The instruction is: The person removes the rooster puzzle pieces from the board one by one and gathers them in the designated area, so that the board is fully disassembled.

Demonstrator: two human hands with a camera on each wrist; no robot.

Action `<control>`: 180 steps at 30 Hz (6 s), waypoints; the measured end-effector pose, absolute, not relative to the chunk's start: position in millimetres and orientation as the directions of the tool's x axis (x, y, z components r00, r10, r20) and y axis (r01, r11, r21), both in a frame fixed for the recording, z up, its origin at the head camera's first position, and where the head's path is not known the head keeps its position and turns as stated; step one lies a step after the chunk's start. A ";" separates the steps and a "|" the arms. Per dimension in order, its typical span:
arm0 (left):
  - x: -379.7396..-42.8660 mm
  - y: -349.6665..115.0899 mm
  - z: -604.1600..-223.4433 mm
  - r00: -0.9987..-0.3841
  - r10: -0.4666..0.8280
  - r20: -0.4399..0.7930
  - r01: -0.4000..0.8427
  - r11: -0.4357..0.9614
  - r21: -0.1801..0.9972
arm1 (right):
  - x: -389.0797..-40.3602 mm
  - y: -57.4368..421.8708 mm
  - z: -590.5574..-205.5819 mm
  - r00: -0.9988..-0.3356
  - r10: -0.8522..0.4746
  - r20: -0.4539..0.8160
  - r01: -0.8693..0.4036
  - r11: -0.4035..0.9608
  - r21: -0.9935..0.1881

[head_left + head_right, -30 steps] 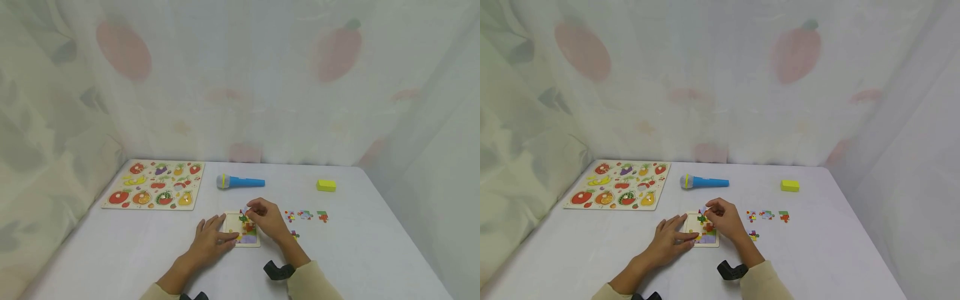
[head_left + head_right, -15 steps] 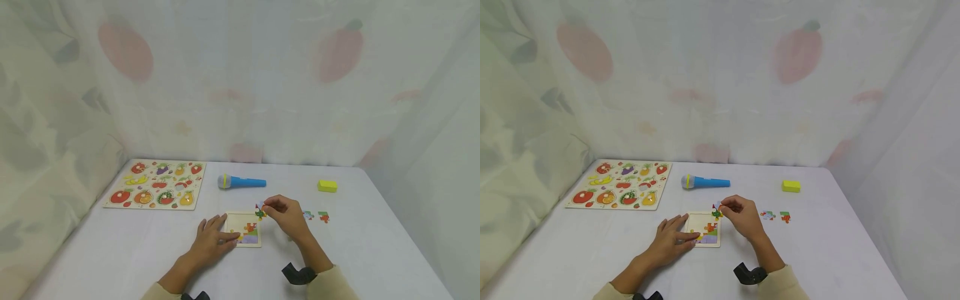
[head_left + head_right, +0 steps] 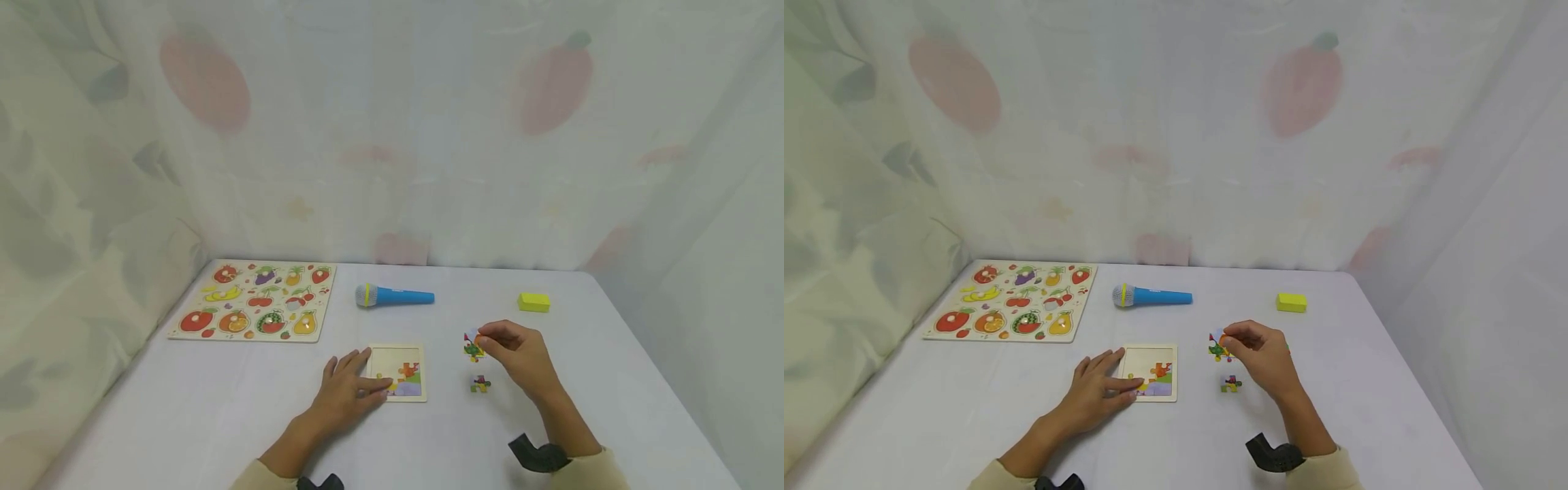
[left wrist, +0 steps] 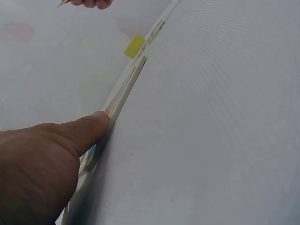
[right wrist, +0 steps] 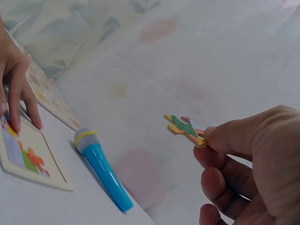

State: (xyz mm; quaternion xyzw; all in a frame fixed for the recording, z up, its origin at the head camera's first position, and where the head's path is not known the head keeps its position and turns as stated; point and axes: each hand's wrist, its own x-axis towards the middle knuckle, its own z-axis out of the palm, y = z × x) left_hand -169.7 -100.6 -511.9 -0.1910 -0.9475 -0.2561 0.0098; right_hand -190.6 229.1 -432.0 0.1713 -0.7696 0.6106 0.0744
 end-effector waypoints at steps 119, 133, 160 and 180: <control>-170.2 -101.2 -512.3 -0.914 0.378 0.145 0.400 0.789 0.467 | -210.0 138.8 -495.6 -0.899 -0.336 0.282 -0.397 0.352 -0.848; -169.8 -101.5 -511.8 -0.911 0.383 0.155 0.410 0.791 0.454 | -208.0 135.2 -511.0 -0.904 -0.397 0.155 -0.365 0.532 -0.764; -169.7 -102.0 -511.3 -0.913 0.377 0.158 0.406 0.794 0.452 | -205.2 120.5 -503.8 -0.901 -0.431 0.056 -0.375 0.706 -0.600; -169.9 -101.5 -510.8 -0.914 0.373 0.158 0.403 0.798 0.448 | -203.4 114.1 -508.0 -0.907 -0.400 0.131 -0.403 0.736 -0.544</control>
